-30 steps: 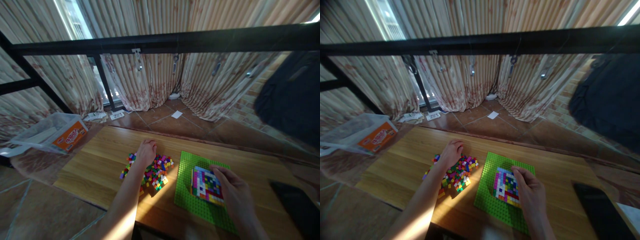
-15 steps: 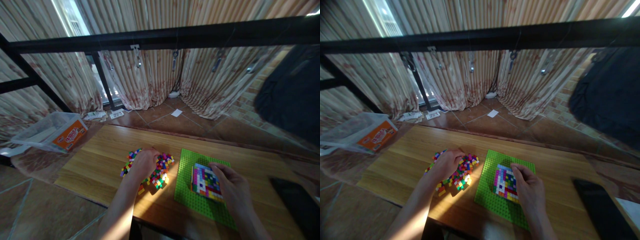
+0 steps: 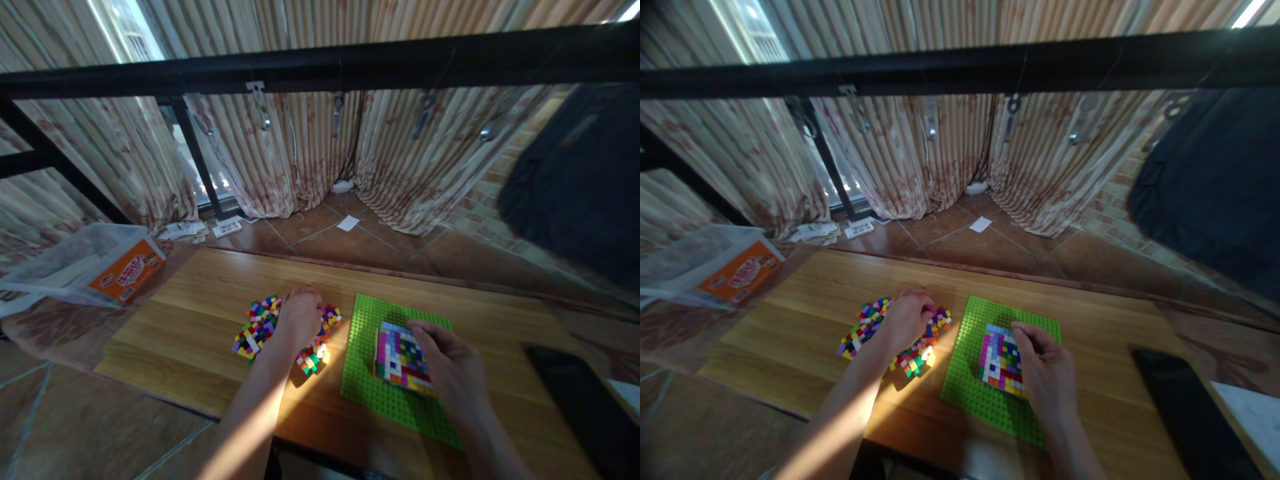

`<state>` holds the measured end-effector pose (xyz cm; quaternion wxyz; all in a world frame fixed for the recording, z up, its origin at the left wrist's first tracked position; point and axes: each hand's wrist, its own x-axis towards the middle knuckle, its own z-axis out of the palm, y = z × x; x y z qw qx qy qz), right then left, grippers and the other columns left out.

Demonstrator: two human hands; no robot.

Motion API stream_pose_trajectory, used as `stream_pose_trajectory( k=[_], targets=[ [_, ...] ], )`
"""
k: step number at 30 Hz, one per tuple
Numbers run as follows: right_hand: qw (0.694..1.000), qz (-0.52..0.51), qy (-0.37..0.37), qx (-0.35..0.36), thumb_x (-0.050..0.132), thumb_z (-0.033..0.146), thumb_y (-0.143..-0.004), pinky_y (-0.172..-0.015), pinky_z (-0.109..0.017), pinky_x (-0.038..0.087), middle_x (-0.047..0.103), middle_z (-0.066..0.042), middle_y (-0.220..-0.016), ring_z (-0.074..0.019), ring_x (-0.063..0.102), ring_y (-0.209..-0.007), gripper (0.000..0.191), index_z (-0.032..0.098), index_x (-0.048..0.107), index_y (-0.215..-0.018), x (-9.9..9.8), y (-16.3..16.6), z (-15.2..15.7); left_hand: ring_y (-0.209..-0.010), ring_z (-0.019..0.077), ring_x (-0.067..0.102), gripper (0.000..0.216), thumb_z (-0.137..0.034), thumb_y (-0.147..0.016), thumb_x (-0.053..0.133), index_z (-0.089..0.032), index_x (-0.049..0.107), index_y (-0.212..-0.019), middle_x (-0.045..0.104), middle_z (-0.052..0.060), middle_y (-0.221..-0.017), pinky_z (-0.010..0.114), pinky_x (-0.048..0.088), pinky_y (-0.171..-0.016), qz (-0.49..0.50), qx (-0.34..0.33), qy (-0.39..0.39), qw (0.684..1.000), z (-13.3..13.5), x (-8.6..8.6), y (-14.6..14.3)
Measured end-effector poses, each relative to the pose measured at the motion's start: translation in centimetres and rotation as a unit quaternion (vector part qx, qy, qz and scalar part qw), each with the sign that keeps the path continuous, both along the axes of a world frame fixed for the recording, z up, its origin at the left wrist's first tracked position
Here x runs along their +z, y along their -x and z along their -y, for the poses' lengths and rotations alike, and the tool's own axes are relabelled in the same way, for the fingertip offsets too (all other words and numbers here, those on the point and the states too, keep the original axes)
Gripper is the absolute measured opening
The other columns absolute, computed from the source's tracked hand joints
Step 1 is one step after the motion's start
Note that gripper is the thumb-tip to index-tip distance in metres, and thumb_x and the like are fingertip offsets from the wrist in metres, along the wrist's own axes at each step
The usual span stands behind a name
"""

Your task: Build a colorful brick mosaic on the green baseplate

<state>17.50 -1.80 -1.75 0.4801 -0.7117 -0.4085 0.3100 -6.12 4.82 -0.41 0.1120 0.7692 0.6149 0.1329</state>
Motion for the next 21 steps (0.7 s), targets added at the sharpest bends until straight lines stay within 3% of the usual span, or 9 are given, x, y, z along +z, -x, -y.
stream_pose_trajectory(
  k=[6,10,15,21],
  targets=[
    [0.999,-0.04,-0.033,0.008,0.068,0.045,-0.068,-0.068,-0.03,0.049,0.075,-0.006,-0.083,-0.021,0.066,-0.075,0.031,0.019,0.076,-0.082,0.1,0.1,-0.1,-0.088,0.0208,0.061,0.01,-0.017,-0.079,0.058,-0.02,0.067,-0.077,0.069,0.007,-0.087,0.035,0.045,-0.084,0.002,0.003,-0.006,1.0,-0.1,0.2,0.6],
    [0.994,-0.098,-0.04,-0.015,0.072,0.044,-0.064,-0.069,-0.031,0.049,0.074,-0.005,-0.08,-0.0205,0.065,-0.074,0.029,0.018,0.075,-0.078,0.5,0.0,-0.2,-0.084,0.0181,0.063,0.011,-0.021,-0.083,0.056,-0.02,0.066,-0.08,0.07,0.004,-0.084,0.03,0.046,-0.079,0.072,-0.024,-0.002,0.997,0.1,1.2,0.4],
    [0.976,-0.201,-0.064,-0.047,0.077,0.041,-0.059,-0.063,-0.025,0.048,0.072,-0.003,-0.074,-0.0157,0.062,-0.069,0.027,0.018,0.075,-0.073,1.1,-0.4,-0.4,-0.078,0.0144,0.063,0.015,-0.026,-0.087,0.053,-0.023,0.067,-0.086,0.071,-0.001,-0.083,0.025,0.047,-0.071,0.175,-0.103,0.041,0.978,1.3,2.0,-2.5],
    [0.97,-0.23,-0.068,-0.036,0.077,0.042,-0.058,-0.058,-0.024,0.046,0.069,-0.001,-0.066,-0.0135,0.058,-0.061,0.027,0.018,0.073,-0.069,1.3,-0.3,-0.4,-0.084,0.0152,0.062,0.013,-0.021,-0.085,0.056,-0.024,0.068,-0.089,0.07,0.0,-0.09,0.025,0.047,-0.076,0.167,-0.14,0.016,0.976,2.8,1.6,-6.1]
  ],
)
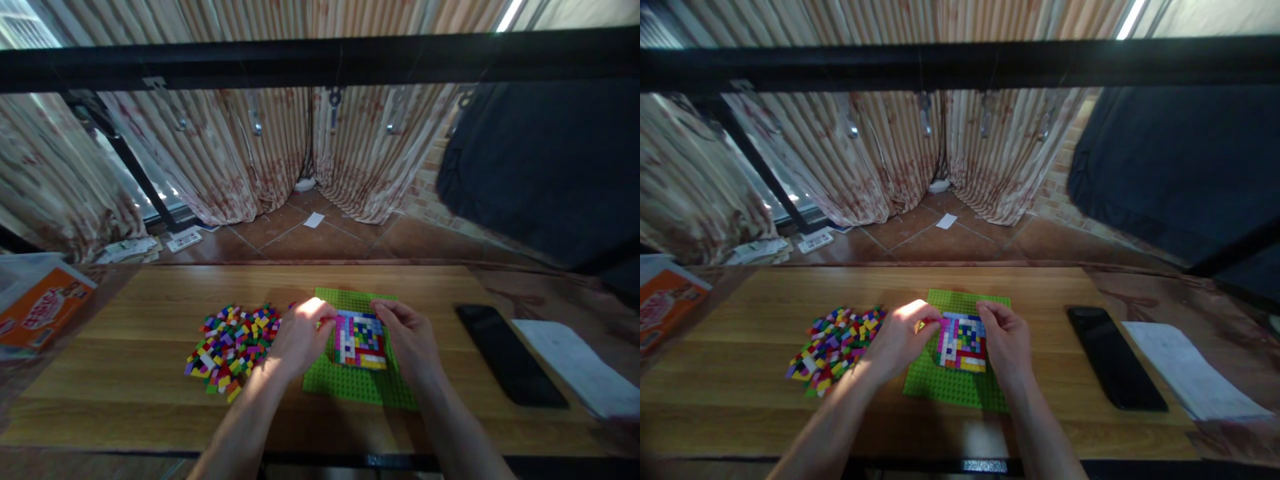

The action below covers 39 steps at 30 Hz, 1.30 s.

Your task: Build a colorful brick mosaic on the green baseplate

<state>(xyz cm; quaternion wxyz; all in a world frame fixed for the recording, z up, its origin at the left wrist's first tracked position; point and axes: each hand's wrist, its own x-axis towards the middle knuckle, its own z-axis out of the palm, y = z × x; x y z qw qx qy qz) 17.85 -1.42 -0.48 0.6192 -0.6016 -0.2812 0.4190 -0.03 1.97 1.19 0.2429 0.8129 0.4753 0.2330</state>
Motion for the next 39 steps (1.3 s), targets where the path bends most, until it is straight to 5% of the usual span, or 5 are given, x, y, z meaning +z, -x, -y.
stream_pose_trajectory(
  k=[24,39],
  targets=[
    [0.975,0.202,0.046,0.085,0.065,0.043,-0.07,-0.072,-0.033,0.05,0.072,-0.007,-0.089,-0.0218,0.065,-0.081,0.032,0.018,0.073,-0.089,-1.8,0.9,-0.4,-0.072,0.0142,0.061,0.008,-0.017,-0.077,0.059,-0.021,0.063,-0.082,0.067,-0.002,-0.077,0.024,0.044,-0.065,0.052,0.066,0.018,0.996,0.3,-0.8,-2.3],
    [0.977,0.193,0.052,0.077,0.063,0.042,-0.068,-0.077,-0.036,0.05,0.073,-0.007,-0.087,-0.0217,0.065,-0.08,0.033,0.018,0.074,-0.087,-1.1,0.9,-0.4,-0.066,0.0111,0.059,0.007,-0.024,-0.077,0.06,-0.019,0.064,-0.08,0.066,-0.003,-0.071,0.022,0.044,-0.063,0.152,0.1,0.126,0.975,-0.4,-1.1,-2.5]
  ],
)
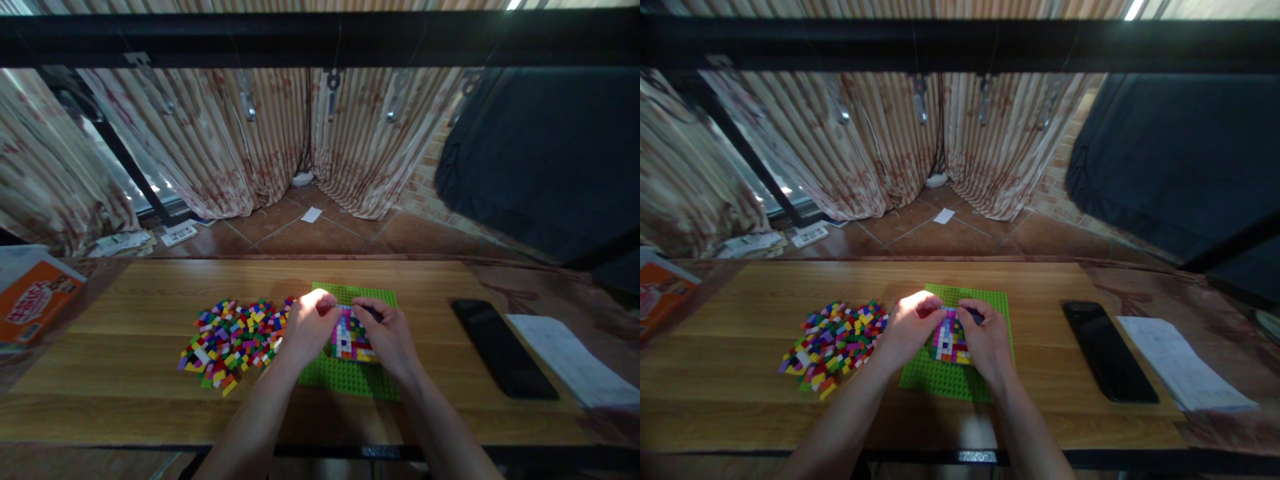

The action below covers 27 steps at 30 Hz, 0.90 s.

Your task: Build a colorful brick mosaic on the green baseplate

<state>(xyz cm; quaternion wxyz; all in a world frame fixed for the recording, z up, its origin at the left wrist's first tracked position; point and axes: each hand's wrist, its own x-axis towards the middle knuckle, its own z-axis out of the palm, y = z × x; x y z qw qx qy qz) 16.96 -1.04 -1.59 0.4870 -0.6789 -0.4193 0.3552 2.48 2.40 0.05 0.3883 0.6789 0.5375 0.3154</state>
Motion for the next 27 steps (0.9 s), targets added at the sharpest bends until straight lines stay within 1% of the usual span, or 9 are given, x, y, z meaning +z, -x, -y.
stream_pose_trajectory(
  k=[4,9,13,17,22,27],
  targets=[
    [1.0,-0.026,-0.003,0.0,0.065,0.043,-0.067,-0.075,-0.035,0.05,0.073,-0.007,-0.087,-0.0213,0.065,-0.079,0.035,0.017,0.074,-0.087,0.0,0.0,0.0,-0.065,0.0112,0.058,0.008,-0.025,-0.074,0.062,-0.019,0.064,-0.078,0.065,-0.004,-0.069,0.022,0.043,-0.061,0.018,0.012,0.017,1.0,-0.1,-0.4,0.0],
    [1.0,-0.016,0.018,0.002,0.067,0.042,-0.064,-0.067,-0.032,0.052,0.073,-0.006,-0.085,-0.0208,0.066,-0.074,0.036,0.017,0.073,-0.09,-0.1,0.1,0.0,-0.065,0.0116,0.057,0.008,-0.024,-0.073,0.062,-0.018,0.064,-0.079,0.064,-0.003,-0.069,0.022,0.044,-0.061,0.063,0.014,0.036,0.997,-0.1,-0.6,-0.1],
    [0.999,0.0,0.033,-0.002,0.066,0.04,-0.065,-0.065,-0.032,0.052,0.073,-0.006,-0.085,-0.0207,0.066,-0.073,0.036,0.018,0.073,-0.092,-0.1,0.2,0.0,-0.064,0.0115,0.056,0.008,-0.021,-0.07,0.064,-0.017,0.063,-0.077,0.062,-0.003,-0.067,0.022,0.044,-0.06,0.117,0.022,0.07,0.99,-0.3,-0.9,-0.3],
    [0.999,0.005,0.036,-0.004,0.064,0.039,-0.067,-0.065,-0.031,0.052,0.073,-0.006,-0.084,-0.0206,0.067,-0.073,0.035,0.017,0.073,-0.093,0.0,0.4,0.0,-0.062,0.0112,0.055,0.009,-0.019,-0.067,0.065,-0.016,0.061,-0.075,0.06,-0.003,-0.065,0.022,0.043,-0.057,0.149,0.039,0.098,0.983,-0.6,-1.6,-0.6],
    [0.999,0.021,0.025,0.007,0.063,0.039,-0.067,-0.064,-0.031,0.052,0.073,-0.006,-0.083,-0.0207,0.067,-0.072,0.034,0.017,0.074,-0.091,-0.3,0.4,0.1,-0.059,0.0099,0.054,0.008,-0.018,-0.068,0.064,-0.017,0.061,-0.076,0.058,-0.004,-0.064,0.021,0.043,-0.055,0.168,0.037,0.093,0.981,-0.5,-2.1,-0.7],
    [0.999,0.026,0.019,0.004,0.063,0.04,-0.068,-0.064,-0.032,0.053,0.073,-0.007,-0.085,-0.0216,0.067,-0.074,0.033,0.018,0.074,-0.09,-0.7,0.1,0.1,-0.062,0.0105,0.056,0.005,-0.019,-0.072,0.061,-0.018,0.061,-0.077,0.06,-0.004,-0.066,0.021,0.045,-0.057,0.129,0.029,0.066,0.989,0.1,-1.6,-0.6]
  ],
)
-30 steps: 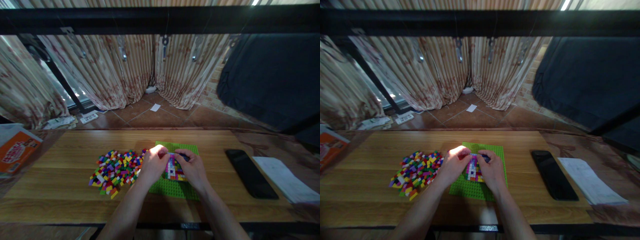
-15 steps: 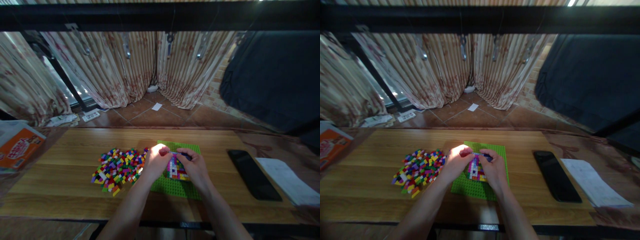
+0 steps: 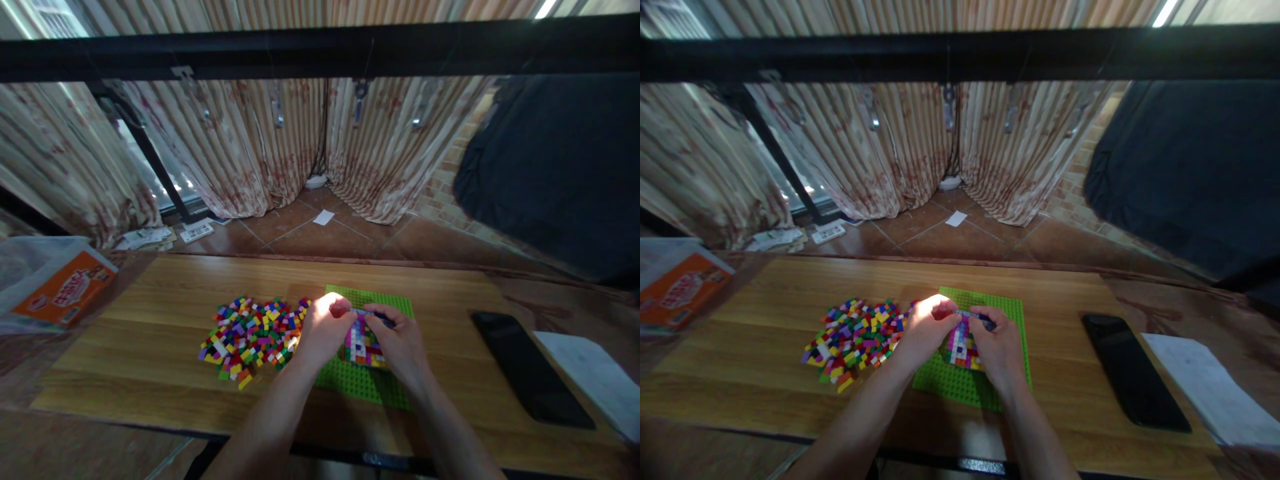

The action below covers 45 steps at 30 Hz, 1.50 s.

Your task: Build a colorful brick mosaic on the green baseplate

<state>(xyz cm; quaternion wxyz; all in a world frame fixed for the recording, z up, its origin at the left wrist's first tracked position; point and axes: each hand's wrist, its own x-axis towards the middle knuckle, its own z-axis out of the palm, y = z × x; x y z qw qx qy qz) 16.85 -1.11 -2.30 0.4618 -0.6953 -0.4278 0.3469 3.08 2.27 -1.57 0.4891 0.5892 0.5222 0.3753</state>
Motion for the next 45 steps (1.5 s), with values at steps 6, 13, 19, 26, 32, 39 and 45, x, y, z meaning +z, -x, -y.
stream_pose_trajectory(
  k=[6,13,19,26,32,39,45],
  targets=[
    [0.999,-0.022,0.021,0.012,0.066,0.047,-0.066,-0.06,-0.032,0.051,0.072,-0.006,-0.08,-0.0213,0.065,-0.07,0.04,0.018,0.074,-0.092,0.4,-0.3,0.1,-0.07,0.0129,0.06,0.012,-0.025,-0.079,0.057,-0.017,0.066,-0.081,0.067,0.0,-0.074,0.023,0.048,-0.064,-0.059,-0.015,-0.044,0.997,-0.4,0.7,1.9],
    [1.0,0.017,0.005,0.01,0.065,0.053,-0.066,-0.06,-0.032,0.05,0.073,-0.007,-0.081,-0.0217,0.065,-0.071,0.042,0.018,0.075,-0.088,0.2,-0.5,0.2,-0.079,0.017,0.066,0.018,-0.015,-0.078,0.054,-0.016,0.07,-0.085,0.073,0.005,-0.083,0.028,0.049,-0.074,-0.2,0.03,-0.103,0.974,-2.5,1.9,8.5],
    [1.0,0.025,0.004,0.0,0.064,0.051,-0.069,-0.065,-0.034,0.051,0.074,-0.007,-0.084,-0.0232,0.066,-0.075,0.04,0.018,0.075,-0.089,-0.3,-0.6,-0.1,-0.082,0.018,0.067,0.019,-0.012,-0.076,0.056,-0.017,0.071,-0.086,0.075,0.006,-0.086,0.028,0.049,-0.077,-0.311,0.012,-0.11,0.944,-2.1,2.1,11.6],
    [0.998,0.056,-0.013,-0.006,0.063,0.048,-0.071,-0.075,-0.037,0.051,0.074,-0.007,-0.085,-0.0241,0.067,-0.08,0.034,0.019,0.076,-0.085,0.2,-0.3,0.0,-0.083,0.0178,0.066,0.02,-0.016,-0.081,0.053,-0.019,0.071,-0.089,0.074,0.005,-0.089,0.028,0.048,-0.078,-0.333,-0.013,-0.144,0.932,-2.1,1.8,9.5],
    [0.998,0.063,0.008,0.009,0.06,0.049,-0.074,-0.073,-0.036,0.05,0.073,-0.007,-0.086,-0.0235,0.066,-0.079,0.037,0.019,0.074,-0.09,-0.3,-0.8,-0.1,-0.085,0.0199,0.065,0.023,-0.014,-0.082,0.05,-0.018,0.071,-0.09,0.073,0.007,-0.09,0.03,0.047,-0.078,-0.335,-0.05,-0.153,0.929,-2.2,1.8,8.9],
    [0.904,0.345,-0.242,0.073,0.055,0.034,-0.087,-0.092,-0.044,0.042,0.068,-0.006,-0.102,-0.0238,0.059,-0.097,0.018,0.024,0.069,-0.092,2.0,1.2,2.1,-0.084,0.0169,0.066,0.019,-0.015,-0.083,0.051,-0.018,0.07,-0.084,0.074,0.004,-0.087,0.026,0.048,-0.077,-0.312,-0.037,-0.159,0.936,-2.0,2.5,10.1],
    [0.873,0.343,-0.219,0.27,0.05,0.019,-0.091,-0.081,-0.036,0.049,0.066,-0.006,-0.099,-0.0206,0.059,-0.09,0.016,0.022,0.064,-0.097,2.2,7.5,4.6,-0.089,0.0191,0.067,0.021,-0.016,-0.083,0.052,-0.018,0.071,-0.092,0.074,0.005,-0.094,0.029,0.048,-0.085,-0.315,0.03,-0.173,0.933,-2.4,2.0,10.4]
  ],
)
